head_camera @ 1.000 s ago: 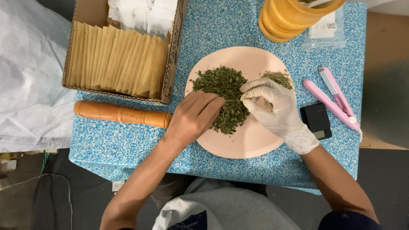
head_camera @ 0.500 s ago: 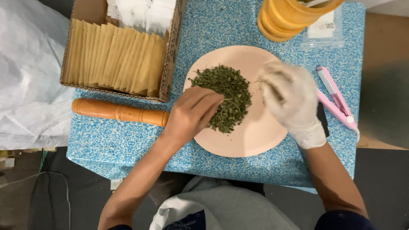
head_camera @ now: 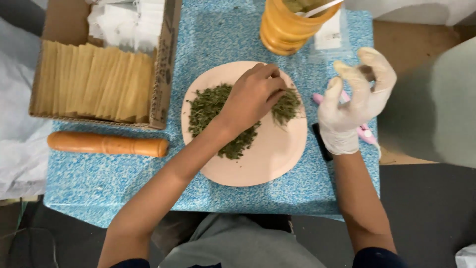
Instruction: The person is manually sorting dried tea leaves on a plate, separating the leaves from stems and other debris.
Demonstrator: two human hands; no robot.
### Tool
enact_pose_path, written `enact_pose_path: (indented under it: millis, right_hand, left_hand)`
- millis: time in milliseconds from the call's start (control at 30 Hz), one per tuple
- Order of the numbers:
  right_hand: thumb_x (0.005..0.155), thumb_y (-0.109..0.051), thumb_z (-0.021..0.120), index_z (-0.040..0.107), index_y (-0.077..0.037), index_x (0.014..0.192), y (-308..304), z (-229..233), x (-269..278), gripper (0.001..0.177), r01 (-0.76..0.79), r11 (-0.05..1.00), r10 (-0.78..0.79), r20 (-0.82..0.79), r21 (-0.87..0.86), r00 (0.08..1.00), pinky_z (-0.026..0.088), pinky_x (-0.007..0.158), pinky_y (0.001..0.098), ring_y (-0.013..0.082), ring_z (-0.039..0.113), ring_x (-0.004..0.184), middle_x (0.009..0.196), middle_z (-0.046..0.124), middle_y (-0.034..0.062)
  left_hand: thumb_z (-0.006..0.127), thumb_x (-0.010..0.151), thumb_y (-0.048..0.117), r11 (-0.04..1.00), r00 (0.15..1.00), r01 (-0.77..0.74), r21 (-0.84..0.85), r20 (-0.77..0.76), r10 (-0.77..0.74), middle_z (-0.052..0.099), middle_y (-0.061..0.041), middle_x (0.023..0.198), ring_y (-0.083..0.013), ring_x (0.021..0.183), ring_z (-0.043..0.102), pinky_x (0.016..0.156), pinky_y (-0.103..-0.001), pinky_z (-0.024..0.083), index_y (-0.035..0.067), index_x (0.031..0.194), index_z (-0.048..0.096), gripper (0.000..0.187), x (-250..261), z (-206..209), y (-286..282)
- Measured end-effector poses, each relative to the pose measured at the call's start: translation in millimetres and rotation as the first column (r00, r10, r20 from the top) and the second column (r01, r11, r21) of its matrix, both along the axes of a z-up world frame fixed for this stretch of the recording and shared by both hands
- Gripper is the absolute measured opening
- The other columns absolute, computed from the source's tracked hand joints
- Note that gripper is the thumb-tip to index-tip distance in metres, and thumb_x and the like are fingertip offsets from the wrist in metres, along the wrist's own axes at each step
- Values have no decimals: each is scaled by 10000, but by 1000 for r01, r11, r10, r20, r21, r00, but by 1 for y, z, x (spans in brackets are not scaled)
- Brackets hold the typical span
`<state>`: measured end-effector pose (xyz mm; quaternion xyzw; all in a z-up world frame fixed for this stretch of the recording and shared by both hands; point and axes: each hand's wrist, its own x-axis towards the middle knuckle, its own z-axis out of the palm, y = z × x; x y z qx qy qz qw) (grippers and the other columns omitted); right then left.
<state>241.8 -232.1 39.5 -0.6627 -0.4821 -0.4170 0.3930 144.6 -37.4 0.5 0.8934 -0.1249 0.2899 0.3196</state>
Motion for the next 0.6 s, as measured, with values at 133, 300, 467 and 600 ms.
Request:
enact_pose_path:
  millis: [133,300,467,600]
  right_hand:
    - [1075,53,566,761,56,1192,-1,0,1,227,-5,1000,7,-50,30,999,598,731,445,368,607,1202,1385,519,203]
    - [1109,-3,553,757,54,1193,-1,1,-4,228,12,1000,-10,-60,26,998,636,745,464,378,592,1253,1377,512,200]
    - [1116,-12,556,758,64,1177,-1,-1,-2,225,-1,1000,2,-41,25,999,628,720,457,379,596,1253,1386,517,198]
    - [1168,-76,547,748,65,1189,4,0,-5,246,-20,1000,20,-7,18,1000,649,739,481,388,593,1239,1383,514,218]
  left_hand:
    - [851,965,32,983,999,-45,180,1,45,670,-104,1012,-310,917,613,718,-440,543,24,926,824,48,12,-9,-2]
    - [859,973,47,963,993,-58,263,117,28,629,-79,950,-278,885,565,684,-413,511,42,863,812,119,15,-12,-4]
    - [871,990,69,954,990,-21,298,137,-21,730,-114,1081,-295,957,666,776,-431,587,74,1119,789,154,18,-12,3]
    - [780,1045,-43,957,991,-19,289,133,-21,723,-185,1209,-346,1019,679,866,-486,598,23,1384,663,364,8,-5,14]
